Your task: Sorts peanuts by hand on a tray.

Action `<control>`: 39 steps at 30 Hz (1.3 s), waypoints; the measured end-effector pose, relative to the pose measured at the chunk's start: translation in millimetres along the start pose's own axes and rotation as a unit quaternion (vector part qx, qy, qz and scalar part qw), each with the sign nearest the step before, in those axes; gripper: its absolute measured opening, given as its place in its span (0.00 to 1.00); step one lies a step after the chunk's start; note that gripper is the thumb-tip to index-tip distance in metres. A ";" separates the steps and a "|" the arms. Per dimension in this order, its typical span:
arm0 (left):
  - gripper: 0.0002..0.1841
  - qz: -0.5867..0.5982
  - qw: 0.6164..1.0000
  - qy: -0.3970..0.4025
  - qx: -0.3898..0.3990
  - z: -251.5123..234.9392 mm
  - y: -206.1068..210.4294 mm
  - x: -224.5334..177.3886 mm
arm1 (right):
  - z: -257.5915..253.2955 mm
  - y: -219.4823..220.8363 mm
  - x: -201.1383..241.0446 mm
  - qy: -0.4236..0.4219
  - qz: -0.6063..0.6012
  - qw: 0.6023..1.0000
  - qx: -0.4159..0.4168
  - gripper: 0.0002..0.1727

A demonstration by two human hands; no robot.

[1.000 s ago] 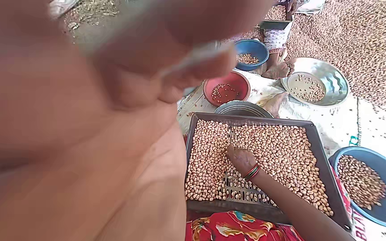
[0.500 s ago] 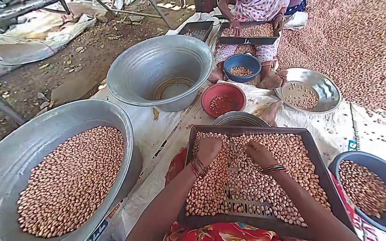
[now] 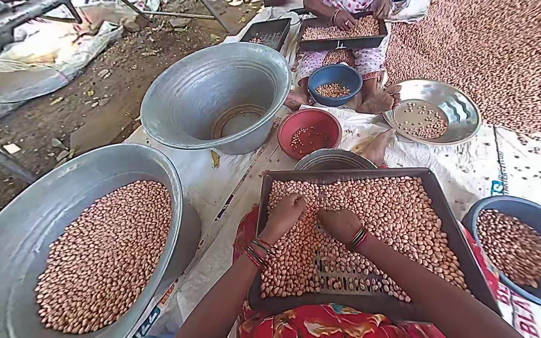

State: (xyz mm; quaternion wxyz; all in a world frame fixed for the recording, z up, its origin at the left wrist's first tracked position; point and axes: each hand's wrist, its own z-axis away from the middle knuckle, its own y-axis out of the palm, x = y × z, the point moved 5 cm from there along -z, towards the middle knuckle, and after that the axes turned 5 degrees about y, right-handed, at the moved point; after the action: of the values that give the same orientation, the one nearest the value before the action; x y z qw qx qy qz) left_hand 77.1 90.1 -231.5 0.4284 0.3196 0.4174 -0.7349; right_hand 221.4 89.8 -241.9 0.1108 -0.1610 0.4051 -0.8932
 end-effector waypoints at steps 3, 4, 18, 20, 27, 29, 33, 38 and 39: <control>0.18 0.073 0.997 -0.022 0.005 13.7 6.0 6.5 | -0.1 -1.2 3.7 -0.001 -0.007 1.000 0.012 0.20; 0.17 0.025 0.999 -0.013 0.022 18.5 6.8 6.0 | 0.0 -1.6 5.2 -0.004 -0.004 1.000 0.018 0.20; 0.20 -0.193 0.969 -0.027 0.151 52.8 47.6 21.2 | -2.9 -2.5 9.9 0.014 -0.025 0.999 0.033 0.22; 0.18 0.090 0.992 -0.057 0.066 52.0 41.6 29.4 | 5.2 -16.5 11.2 -0.021 -0.120 0.993 -0.002 0.20; 0.19 0.490 0.862 -0.105 -0.079 46.8 27.1 25.5 | -1.3 -58.5 38.5 -0.079 -0.077 0.990 -0.088 0.22; 0.19 0.502 0.856 -0.087 -0.091 46.6 19.8 25.8 | -23.6 -46.0 29.1 -0.037 -0.036 0.996 -0.077 0.22; 0.19 0.505 0.852 -0.080 -0.112 43.2 9.5 35.3 | -41.6 -21.1 25.5 -0.091 0.008 0.984 -0.152 0.18; 0.19 0.507 0.851 -0.086 -0.108 39.2 12.4 38.6 | -43.7 -23.5 25.9 -0.084 -0.015 0.988 -0.126 0.19; 0.18 0.506 0.851 -0.090 -0.111 39.5 13.7 38.7 | -41.9 -25.2 26.9 -0.073 -0.044 0.990 -0.115 0.20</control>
State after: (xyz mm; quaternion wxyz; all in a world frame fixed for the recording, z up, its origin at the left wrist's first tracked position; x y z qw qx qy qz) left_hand 68.4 37.2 -250.5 0.8094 0.3691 0.2360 -0.3911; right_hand 179.0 126.1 -243.3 0.0812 -0.2552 0.4884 -0.8305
